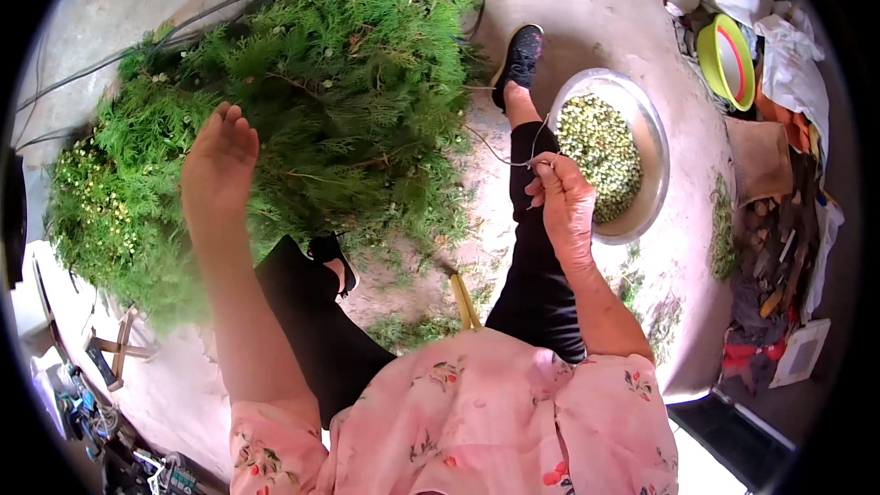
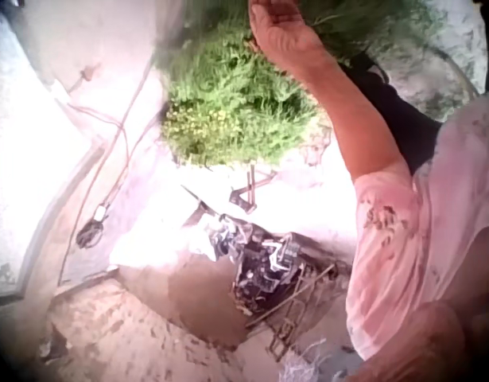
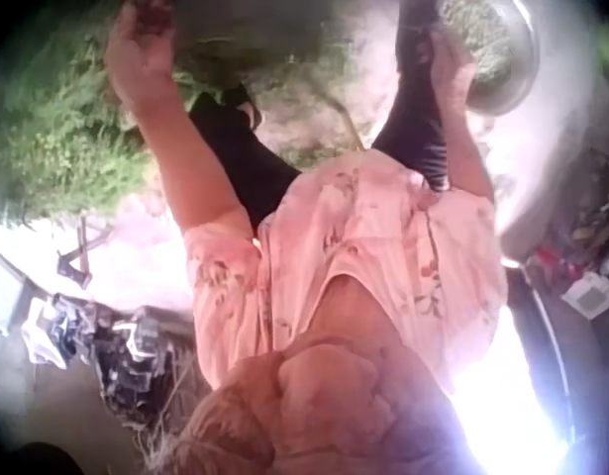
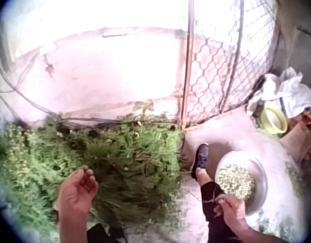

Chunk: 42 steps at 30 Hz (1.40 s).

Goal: The person sits on the ground and plucks small green seeds from branches by hand, collecting them into a metal bowl.

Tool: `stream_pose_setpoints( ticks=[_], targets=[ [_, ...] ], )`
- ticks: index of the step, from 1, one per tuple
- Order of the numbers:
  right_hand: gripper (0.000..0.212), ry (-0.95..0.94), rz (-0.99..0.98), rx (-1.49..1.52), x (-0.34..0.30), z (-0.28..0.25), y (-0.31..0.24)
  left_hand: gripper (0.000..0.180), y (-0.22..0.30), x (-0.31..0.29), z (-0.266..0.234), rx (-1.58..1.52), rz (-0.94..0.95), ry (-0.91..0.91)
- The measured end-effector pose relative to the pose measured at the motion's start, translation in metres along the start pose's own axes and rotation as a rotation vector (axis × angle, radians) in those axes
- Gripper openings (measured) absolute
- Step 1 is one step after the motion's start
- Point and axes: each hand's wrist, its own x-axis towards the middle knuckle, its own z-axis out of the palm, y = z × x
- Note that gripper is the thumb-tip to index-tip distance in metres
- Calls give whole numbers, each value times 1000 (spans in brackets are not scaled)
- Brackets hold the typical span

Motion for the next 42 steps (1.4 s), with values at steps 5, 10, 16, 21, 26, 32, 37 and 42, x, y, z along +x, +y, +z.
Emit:
stream_pose_setpoints(
  ticks=[5, 10, 16, 21, 26, 32, 37, 42],
  targets=[
    [15, 103, 105, 248, -24, -47, -16, 24, -2, 0, 1, 5, 3, -38],
    [16, 219, 63, 266, -47, -90, -12, 25, -12, 0, 5, 58, -45, -100],
    [16, 314, 1, 330, -61, -130, -29, 26, -22, -7, 12, 121, -63, -134],
    [21, 308, 15, 237, -66, -174, -49, 28, -31, -11, 14, 219, -89, -197],
    [24, 297, -62, 307, -62, -217, -71, 29, -37, -10, 14, 284, -111, -193],
    [21, 265, -54, 468, -72, -250, -73, 29, -44, -13, 14, 310, -164, -247],
    [18, 337, -15, 743, -85, -300, -39, 31, -44, -24, 20, 358, -127, -169],
    [20, 777, 133, 338, -144, -391, 14, 31, -35, -15, 3, 292, -102, -180]
  ],
)
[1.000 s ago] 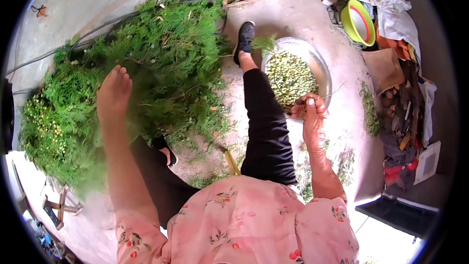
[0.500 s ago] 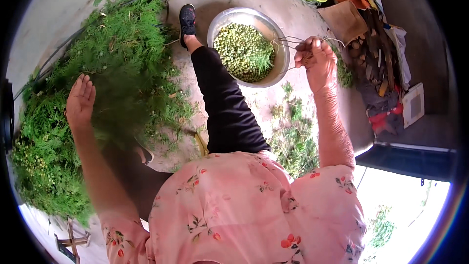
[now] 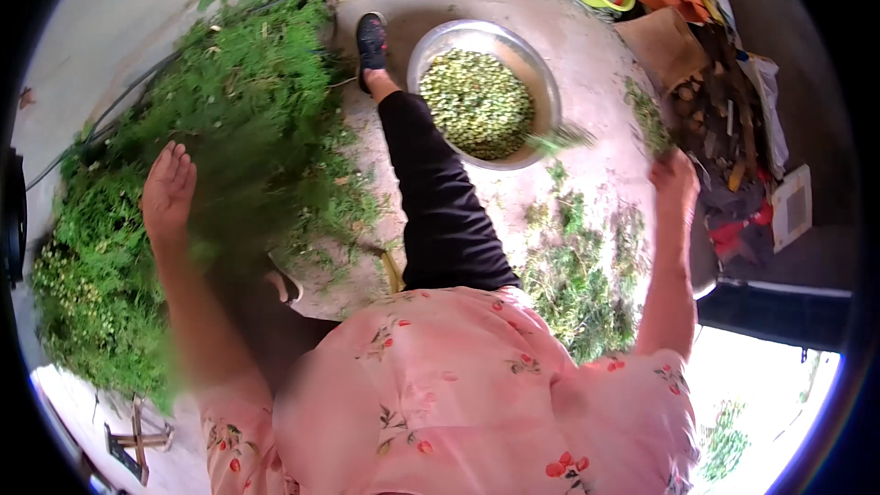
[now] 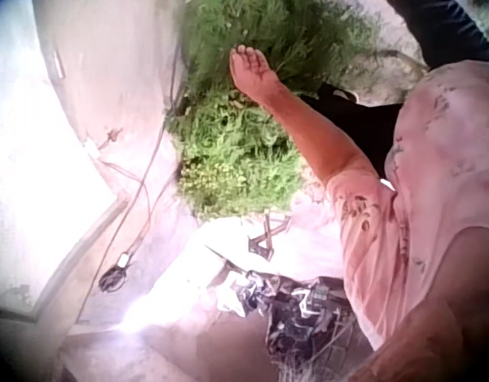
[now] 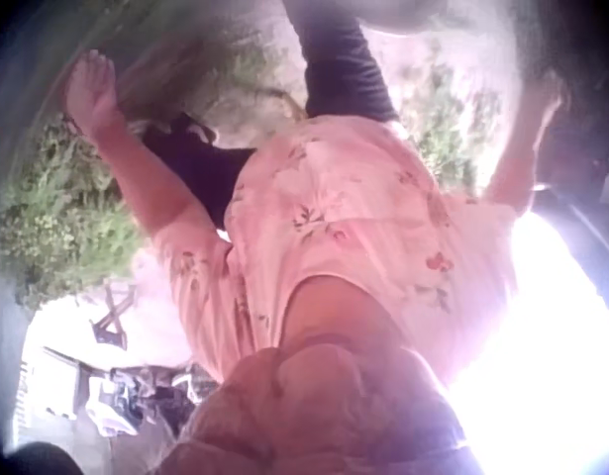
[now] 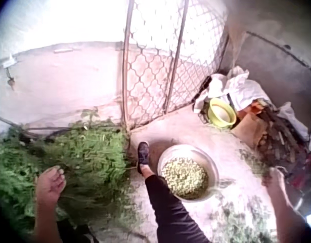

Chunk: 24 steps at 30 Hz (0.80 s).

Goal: The person sits on the ground and plucks small green seeds from branches by hand, collecting them into a metal bowl.

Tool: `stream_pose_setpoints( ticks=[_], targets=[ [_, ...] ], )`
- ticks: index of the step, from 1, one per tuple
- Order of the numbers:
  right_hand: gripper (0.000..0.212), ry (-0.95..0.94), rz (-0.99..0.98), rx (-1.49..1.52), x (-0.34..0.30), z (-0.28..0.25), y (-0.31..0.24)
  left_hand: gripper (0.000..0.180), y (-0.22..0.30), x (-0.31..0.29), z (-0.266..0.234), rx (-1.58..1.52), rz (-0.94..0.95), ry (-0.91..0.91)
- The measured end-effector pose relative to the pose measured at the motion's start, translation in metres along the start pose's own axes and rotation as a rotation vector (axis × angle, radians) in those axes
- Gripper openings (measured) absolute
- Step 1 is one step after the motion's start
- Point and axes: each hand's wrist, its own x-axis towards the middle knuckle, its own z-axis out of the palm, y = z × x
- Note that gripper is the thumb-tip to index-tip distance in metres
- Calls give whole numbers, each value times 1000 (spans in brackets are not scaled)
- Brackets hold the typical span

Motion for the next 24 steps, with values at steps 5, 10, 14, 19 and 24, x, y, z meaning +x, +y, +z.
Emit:
stream_pose_setpoints(
  ticks=[5, 10, 14, 19, 24],
  targets=[
    [23, 608, -41, -391, 11, -209, 17, 27, 10, -2, -8, -111, 51, 6],
    [24, 834, 305, -1129, -26, -283, 36, 24, 19, 8, -30, -219, 59, 82],
    [27, 594, 489, -1740, -23, -203, 70, 23, 28, 6, -32, -283, 79, 126],
    [25, -58, -438, -1163, -10, 100, 153, 22, 29, 13, -29, -337, 86, 206],
    [21, -898, -296, -629, -107, 409, 213, 21, 38, 6, -34, -399, 130, 279]
  ],
)
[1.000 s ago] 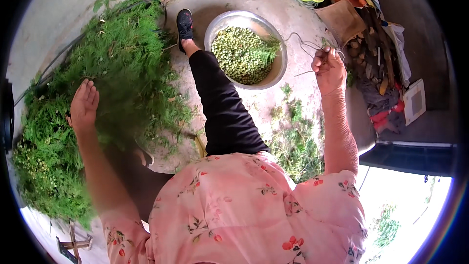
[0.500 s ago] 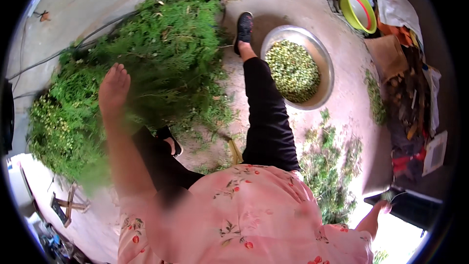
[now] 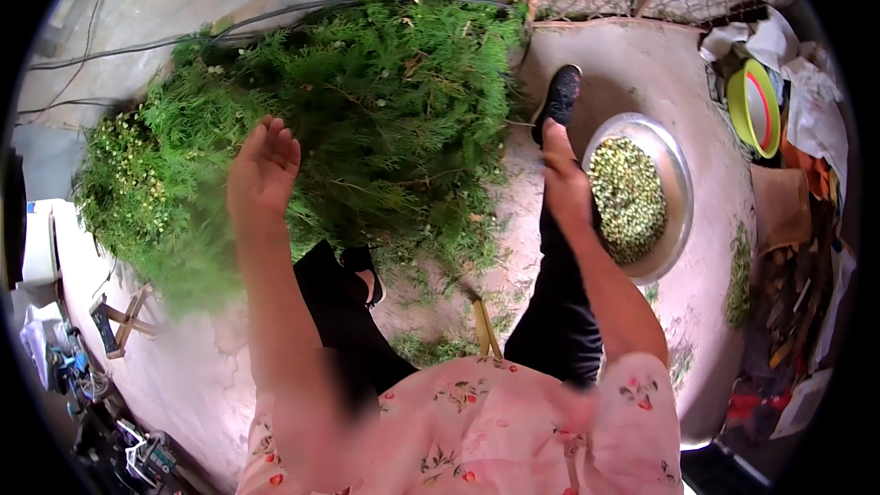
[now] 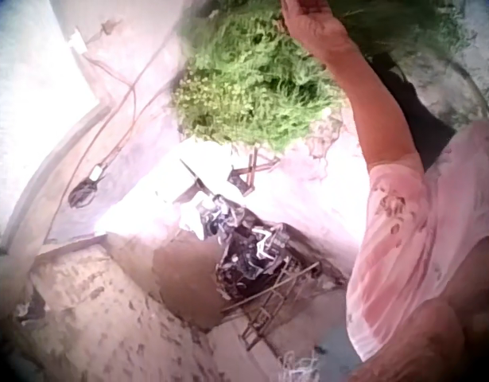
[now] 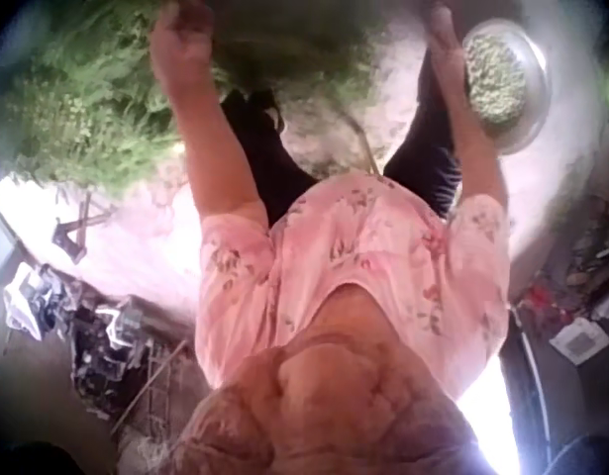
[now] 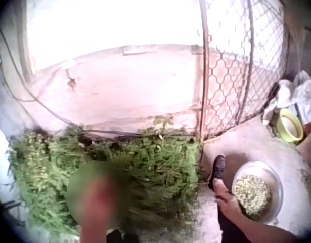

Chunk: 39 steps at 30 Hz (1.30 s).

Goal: The person sits on the ground and plucks small green seeds from branches by hand, collecting them into a metal bowl.

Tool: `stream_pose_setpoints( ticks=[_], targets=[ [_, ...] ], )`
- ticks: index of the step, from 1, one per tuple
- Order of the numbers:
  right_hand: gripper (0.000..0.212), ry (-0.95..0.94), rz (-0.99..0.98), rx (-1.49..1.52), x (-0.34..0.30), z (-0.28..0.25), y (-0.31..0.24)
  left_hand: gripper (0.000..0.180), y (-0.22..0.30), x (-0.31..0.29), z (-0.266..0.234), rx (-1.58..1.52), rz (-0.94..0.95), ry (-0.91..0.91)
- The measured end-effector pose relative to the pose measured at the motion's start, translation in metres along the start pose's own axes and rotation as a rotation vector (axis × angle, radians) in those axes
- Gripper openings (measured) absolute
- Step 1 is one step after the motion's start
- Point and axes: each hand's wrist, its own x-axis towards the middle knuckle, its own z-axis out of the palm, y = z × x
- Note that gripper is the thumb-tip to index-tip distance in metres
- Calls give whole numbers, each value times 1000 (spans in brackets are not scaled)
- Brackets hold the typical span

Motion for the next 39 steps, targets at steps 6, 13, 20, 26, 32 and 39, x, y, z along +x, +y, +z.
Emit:
stream_pose_setpoints(
  ticks=[6, 13, 20, 26, 32, 39],
  targets=[
    [27, -630, 30, 525, 67, 189, -104, 19, 12, -6, -1, -7, 37, 41],
    [49, -632, 0, -178, 86, 289, -124, 22, 11, -9, 9, 17, 20, 73],
    [50, -409, -239, 81, 70, 249, -94, 23, 6, -10, 11, 0, -13, 23],
    [42, -282, -411, 213, 41, 149, -159, 26, -22, -11, 15, 340, 12, -4],
    [39, -111, -648, 51, -15, 111, -188, 35, -73, -25, 30, 676, 122, -180],
    [22, 57, -544, 83, -38, 66, -181, 32, -100, -82, 2, 666, -70, -361]
  ],
)
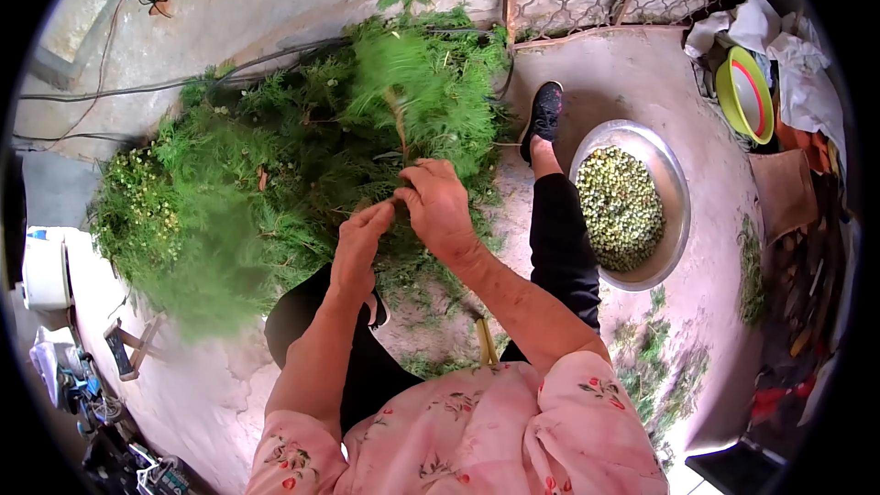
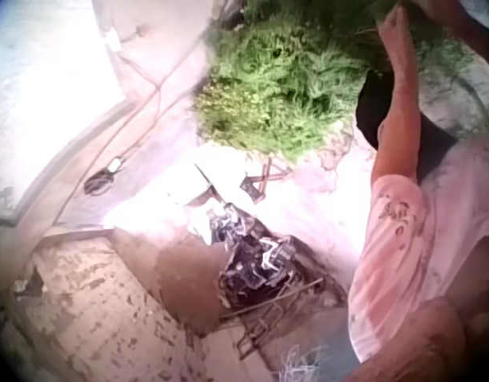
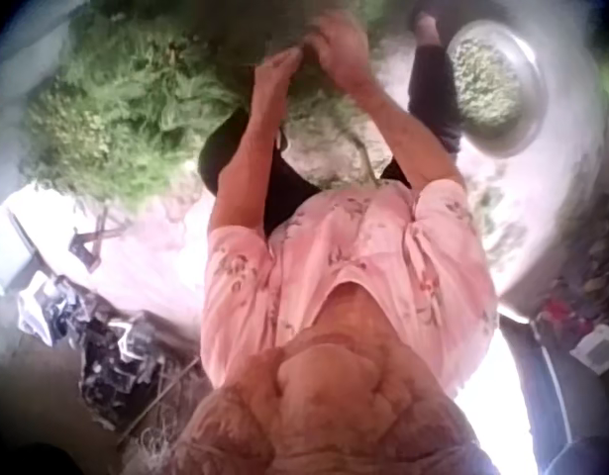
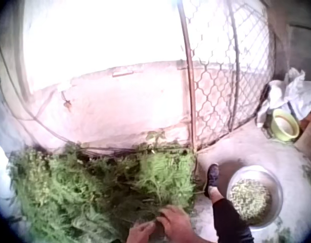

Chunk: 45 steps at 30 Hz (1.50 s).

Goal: The person sits on the ground and plucks small green seeds from branches by hand, collecting them into a metal bowl.

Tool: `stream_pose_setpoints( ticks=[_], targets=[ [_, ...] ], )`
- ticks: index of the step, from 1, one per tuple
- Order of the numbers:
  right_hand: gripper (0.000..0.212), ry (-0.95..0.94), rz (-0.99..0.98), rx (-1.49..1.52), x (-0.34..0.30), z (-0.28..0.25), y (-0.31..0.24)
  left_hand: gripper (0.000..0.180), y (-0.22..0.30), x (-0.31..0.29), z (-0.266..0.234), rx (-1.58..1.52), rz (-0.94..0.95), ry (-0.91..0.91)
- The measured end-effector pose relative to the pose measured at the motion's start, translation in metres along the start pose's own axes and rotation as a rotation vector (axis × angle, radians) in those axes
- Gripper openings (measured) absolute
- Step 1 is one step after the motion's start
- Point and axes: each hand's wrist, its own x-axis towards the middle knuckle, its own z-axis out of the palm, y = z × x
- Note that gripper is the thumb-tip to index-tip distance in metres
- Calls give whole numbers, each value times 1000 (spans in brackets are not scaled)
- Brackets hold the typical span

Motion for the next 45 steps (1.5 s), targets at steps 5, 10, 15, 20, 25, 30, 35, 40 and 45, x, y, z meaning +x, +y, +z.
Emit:
stream_pose_setpoints(
  ticks=[5, 10, 15, 20, 25, 30, 35, 40, 45],
  targets=[
    [18, -16, -127, 21, -43, 1, -29, 22, 2, -10, -7, -501, -221, -153],
    [23, -157, -381, 44, -76, -14, -65, 8, -5, -34, -8, -529, -159, -17],
    [25, -25, -268, 183, -98, -55, -73, 14, 4, -73, -7, -586, -94, 5],
    [14, -89, 329, 499, -87, -87, -72, 13, -4, -108, 8, -551, 30, -23],
    [25, -190, 132, 340, -110, -66, -74, 14, -33, -119, 20, -471, 191, -22],
    [22, -107, 62, 314, -123, -52, -59, 13, -50, -120, 23, -366, 225, 43],
    [17, -272, 708, 914, -116, -67, -53, 14, -54, -117, 15, -323, 158, 11],
    [19, -179, 771, 1431, -108, -88, -42, 13, -47, -120, 16, -421, 86, 36],
    [15, -134, 756, 1429, -100, -110, -22, 18, -43, -124, 17, -337, 89, 31]
  ],
)
